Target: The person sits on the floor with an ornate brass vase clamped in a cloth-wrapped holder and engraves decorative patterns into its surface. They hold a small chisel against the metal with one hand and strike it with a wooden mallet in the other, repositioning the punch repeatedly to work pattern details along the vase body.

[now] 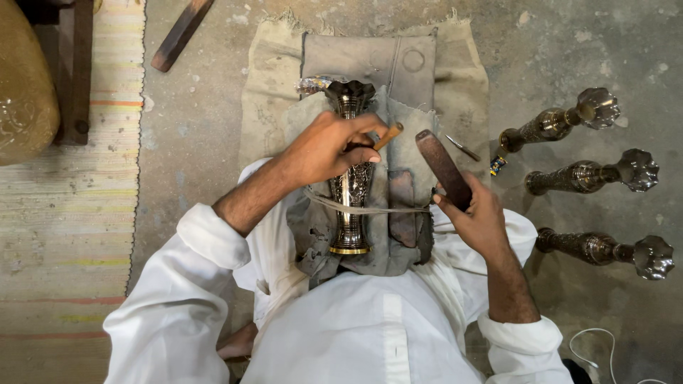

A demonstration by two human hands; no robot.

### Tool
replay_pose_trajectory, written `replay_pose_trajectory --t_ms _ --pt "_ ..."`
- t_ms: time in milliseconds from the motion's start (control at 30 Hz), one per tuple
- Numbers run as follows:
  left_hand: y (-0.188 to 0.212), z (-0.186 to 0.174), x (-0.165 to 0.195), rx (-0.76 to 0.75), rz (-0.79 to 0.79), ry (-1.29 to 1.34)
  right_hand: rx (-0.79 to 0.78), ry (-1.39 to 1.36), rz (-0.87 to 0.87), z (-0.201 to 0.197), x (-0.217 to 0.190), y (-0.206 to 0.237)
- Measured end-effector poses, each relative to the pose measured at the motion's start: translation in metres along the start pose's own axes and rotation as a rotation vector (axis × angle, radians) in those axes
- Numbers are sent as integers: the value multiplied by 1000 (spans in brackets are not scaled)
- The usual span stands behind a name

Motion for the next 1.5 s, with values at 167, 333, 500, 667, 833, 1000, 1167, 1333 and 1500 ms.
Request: replay_pose_trajectory --t_ms 167,333,500,667,833,1000,1167,1333,1500 --pt "5 1 0 24 -20 -1 18 -71 -63 -1 -5 -6" --pt "4 8 -1 23 16 -66 212 -193 -167 -13 -16 -13" --pt "4 8 -1 33 15 -120 292 391 -402 -36 -47 -23" --pt "4 9 -1 17 -10 -99 178 484 -462 -42 -69 -25" --pt "4 7 -1 26 -4 -88 142 572 -505 -47 -83 -24" --pt "4 8 1 51 46 -112 151 463 -438 -49 -79 -22" --pt "3 8 -2 50 70 -147 120 376 -300 -52 -67 -24" --pt "14 0 -4 151 87 27 27 722 -434 -40 -57 -20" --pt "45 -5 -21 359 -243 279 -235 45 -15 -12 -18 -17"
Point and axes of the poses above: each hand's wrist, its own y-axis away from the middle knuckle, its own z-axis out of the palm, x = y × z, the point moved 5 cm from there along -y, towards the middle knuckle, and after that the axes turned 5 degrees about -y, right-handed, at the moved point
